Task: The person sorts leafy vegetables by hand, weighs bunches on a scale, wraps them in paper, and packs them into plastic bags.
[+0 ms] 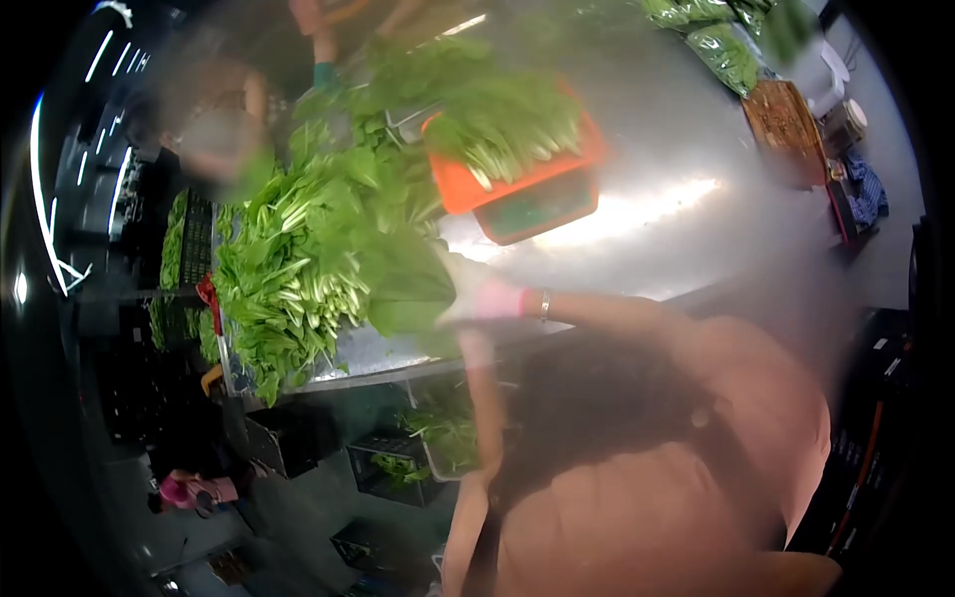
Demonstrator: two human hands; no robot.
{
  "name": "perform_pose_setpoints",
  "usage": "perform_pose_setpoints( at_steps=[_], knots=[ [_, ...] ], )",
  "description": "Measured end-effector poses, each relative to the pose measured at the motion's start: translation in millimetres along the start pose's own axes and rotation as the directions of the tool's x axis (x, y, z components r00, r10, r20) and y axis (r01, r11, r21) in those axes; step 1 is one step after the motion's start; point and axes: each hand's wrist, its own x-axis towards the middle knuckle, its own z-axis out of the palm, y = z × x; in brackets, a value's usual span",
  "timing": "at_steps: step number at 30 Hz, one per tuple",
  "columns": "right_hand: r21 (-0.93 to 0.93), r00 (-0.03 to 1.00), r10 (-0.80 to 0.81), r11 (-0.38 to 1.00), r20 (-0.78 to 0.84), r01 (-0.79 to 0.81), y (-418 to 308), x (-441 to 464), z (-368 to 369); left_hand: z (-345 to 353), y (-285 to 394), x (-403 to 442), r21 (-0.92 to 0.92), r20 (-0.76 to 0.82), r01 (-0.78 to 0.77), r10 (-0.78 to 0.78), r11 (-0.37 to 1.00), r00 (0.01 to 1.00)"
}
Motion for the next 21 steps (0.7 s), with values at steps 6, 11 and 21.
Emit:
perform_pose_setpoints(
  at_steps=[6,11,21],
  knots=[
    [0.073,0.986,0.072,0.995,-0.148,-0.061,-4,11,-37,1,15,17,-0.103,0.101,0.035,-0.024,0.994,0.995],
    [0.262,0.965,0.105,0.964,-0.241,-0.04,17,35,-60,-20,24,10,-0.573,0.034,0.161,-0.174,0.803,0.984],
    [-0.381,0.828,-0.034,0.898,-0.559,-0.22,34,112,-73,-41,72,115,-0.707,-0.339,-0.184,-0.1,0.683,0.935]
  ],
)
